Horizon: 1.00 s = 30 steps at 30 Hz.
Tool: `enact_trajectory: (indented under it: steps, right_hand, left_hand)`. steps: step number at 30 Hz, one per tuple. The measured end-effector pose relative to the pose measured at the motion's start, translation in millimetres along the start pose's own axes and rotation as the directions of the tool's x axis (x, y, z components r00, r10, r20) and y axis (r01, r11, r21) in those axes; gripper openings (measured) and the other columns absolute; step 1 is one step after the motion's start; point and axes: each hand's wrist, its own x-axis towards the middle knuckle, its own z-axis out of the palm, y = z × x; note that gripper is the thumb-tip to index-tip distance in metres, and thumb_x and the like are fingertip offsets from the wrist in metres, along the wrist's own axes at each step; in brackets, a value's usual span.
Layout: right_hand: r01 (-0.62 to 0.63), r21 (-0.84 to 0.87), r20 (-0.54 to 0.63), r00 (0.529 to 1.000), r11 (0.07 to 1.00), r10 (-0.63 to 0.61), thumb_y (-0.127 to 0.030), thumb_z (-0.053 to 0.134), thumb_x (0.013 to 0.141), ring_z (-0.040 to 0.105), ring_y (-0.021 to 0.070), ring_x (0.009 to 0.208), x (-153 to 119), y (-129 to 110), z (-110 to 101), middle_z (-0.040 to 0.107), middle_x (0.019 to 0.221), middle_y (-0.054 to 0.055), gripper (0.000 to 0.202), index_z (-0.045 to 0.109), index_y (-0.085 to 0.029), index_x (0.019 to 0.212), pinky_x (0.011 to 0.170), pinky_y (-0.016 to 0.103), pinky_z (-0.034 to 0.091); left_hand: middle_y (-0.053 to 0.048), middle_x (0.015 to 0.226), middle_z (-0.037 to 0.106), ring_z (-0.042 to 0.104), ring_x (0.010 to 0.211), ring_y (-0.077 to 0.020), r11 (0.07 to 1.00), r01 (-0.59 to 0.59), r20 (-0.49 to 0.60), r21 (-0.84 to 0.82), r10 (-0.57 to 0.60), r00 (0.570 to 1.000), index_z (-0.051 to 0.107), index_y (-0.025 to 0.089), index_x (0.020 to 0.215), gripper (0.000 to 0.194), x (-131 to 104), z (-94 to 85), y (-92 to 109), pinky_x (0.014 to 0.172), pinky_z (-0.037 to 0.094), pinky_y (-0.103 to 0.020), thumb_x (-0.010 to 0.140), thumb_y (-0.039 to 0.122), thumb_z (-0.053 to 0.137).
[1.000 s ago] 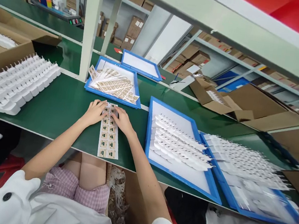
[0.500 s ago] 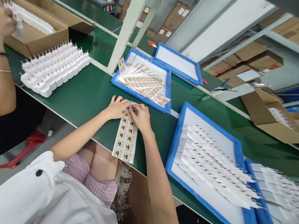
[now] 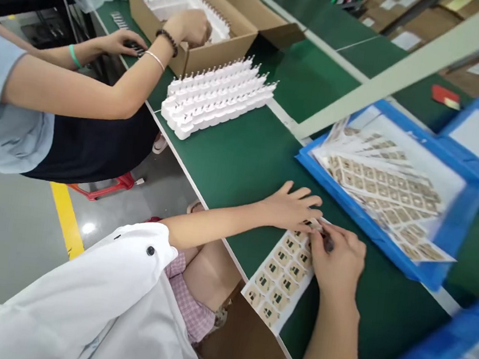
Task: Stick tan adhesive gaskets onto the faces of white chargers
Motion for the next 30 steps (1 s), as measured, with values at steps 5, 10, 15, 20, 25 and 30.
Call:
enact_trajectory:
  steps: [5,10,15,20,25,30]
  right_hand:
    - [-0.008,-0.053,-0.037,0.999,0.999,0.006,-0.050,0.053,0.090,0.057,0.0301,0.083,-2,-7,-3,0.058,0.083,0.009,0.028,0.061,-0.024,0.087,0.085,0.051,0.045]
    - [-0.006,-0.158,-0.033,0.999,0.987,0.001,-0.040,0.048,0.092,0.053,0.0251,0.073,0,-10,-7,0.061,0.081,0.009,0.021,0.059,-0.025,0.084,0.074,0.042,0.042]
    - [0.023,-0.228,-0.003,1.000,0.973,-0.024,-0.036,0.049,0.086,0.052,0.0272,0.074,3,-14,-7,0.061,0.080,0.011,0.017,0.055,-0.025,0.076,0.073,0.042,0.040]
    - [-0.062,-0.050,-0.018,0.998,0.997,0.062,-0.038,0.054,0.080,0.055,0.0313,0.088,2,-20,-13,0.062,0.084,0.012,0.013,0.053,-0.026,0.074,0.081,0.045,0.044]
    - [-0.144,0.127,-0.087,0.984,0.981,0.156,-0.042,0.059,0.073,0.060,0.0279,0.082,1,-17,-27,0.064,0.080,0.008,0.017,0.057,-0.025,0.072,0.084,0.046,0.049]
    - [-0.257,0.352,-0.242,0.904,0.900,0.353,-0.053,0.062,0.077,0.062,0.0236,0.073,0,-15,-31,0.064,0.076,0.005,0.031,0.060,-0.023,0.078,0.080,0.046,0.052]
  left_hand:
    - [-0.013,0.148,0.058,0.044,0.144,-0.0385,1.000,0.002,0.008,0.008,-0.002,1.000,0.069,0.019,0.133,0.039,-1,1.6,1,0.117,0.034,-0.063,0.100,0.029,0.052]
    - [-0.013,0.157,0.051,0.037,0.148,-0.0393,0.999,0.034,0.081,-0.005,-0.034,0.996,0.065,0.017,0.139,0.043,-2,-6.6,2,0.119,0.029,-0.063,0.101,0.032,0.049]
    - [-0.014,0.163,0.044,0.034,0.150,-0.0402,0.999,0.048,0.165,0.002,-0.047,0.985,0.060,0.020,0.145,0.054,0,-12.2,2,0.122,0.023,-0.066,0.101,0.049,0.050]
    - [-0.012,0.168,0.038,0.032,0.153,-0.0399,0.999,0.040,0.199,0.002,-0.039,0.979,0.055,0.025,0.151,0.064,0,-14.0,0,0.124,0.018,-0.067,0.098,0.059,0.050]
    - [-0.012,0.169,0.037,0.031,0.154,-0.0415,0.998,0.054,0.208,-0.044,-0.043,0.977,0.053,0.024,0.152,0.067,2,-14.9,-1,0.125,0.017,-0.068,0.093,0.055,0.060]
    - [-0.015,0.167,0.039,0.035,0.153,-0.0378,0.995,0.071,0.123,-0.064,-0.062,0.990,0.048,0.019,0.155,0.075,-6,-27.8,5,0.124,0.027,-0.063,0.092,0.056,0.065]
